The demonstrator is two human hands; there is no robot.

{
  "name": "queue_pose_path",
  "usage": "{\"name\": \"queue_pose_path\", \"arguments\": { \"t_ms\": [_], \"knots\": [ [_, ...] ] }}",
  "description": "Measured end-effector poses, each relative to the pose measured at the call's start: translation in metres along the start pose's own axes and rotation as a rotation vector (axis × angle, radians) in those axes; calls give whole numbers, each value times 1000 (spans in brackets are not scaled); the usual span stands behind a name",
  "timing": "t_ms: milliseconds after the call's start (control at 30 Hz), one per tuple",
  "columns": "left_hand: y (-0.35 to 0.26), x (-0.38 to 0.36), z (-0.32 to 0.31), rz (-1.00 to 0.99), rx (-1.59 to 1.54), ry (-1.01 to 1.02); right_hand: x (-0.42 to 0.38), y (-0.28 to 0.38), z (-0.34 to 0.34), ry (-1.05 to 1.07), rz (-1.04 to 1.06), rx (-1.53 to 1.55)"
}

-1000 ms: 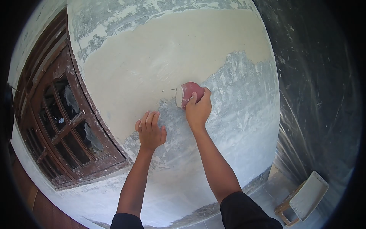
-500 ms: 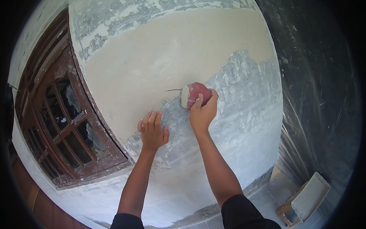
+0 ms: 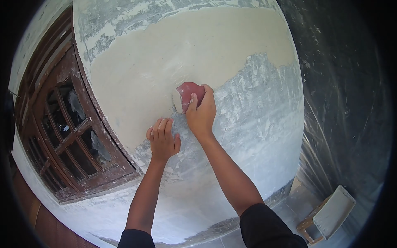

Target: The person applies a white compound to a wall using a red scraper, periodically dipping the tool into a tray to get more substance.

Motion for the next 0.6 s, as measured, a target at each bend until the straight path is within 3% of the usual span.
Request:
{"name": "queue_pose_path", "arguments": {
  "t_ms": [133,200,300,400,500,600],
  "knots": [
    [1,-1,1,5,-14,2,5,-18,3,-5,-24,-142],
    [0,0,-1,6,-4,0,4,-35,35,-185,-219,-121],
    [-1,0,-1,-11,11,-1,1,-41,49,-254,-249,41],
    [0,0,-1,-2,8,-5,2,-3,22,-94,-76,6],
    [1,-1,-1,-3,8,-4,2,-6,-7,50,33,-49],
    [0,-1,0,6,6,11,4,-33,19,-125,-85,-170]
  ]
}}
Point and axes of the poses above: each hand's wrist, its own x-axis towards the middle knuckle, its own z-axis out of the back of the hand, y = z × x, the point moved 2 cm from there along x, towards the middle knuckle, and after that the axes turned 4 degrees about -z, right-handed, at the moved point
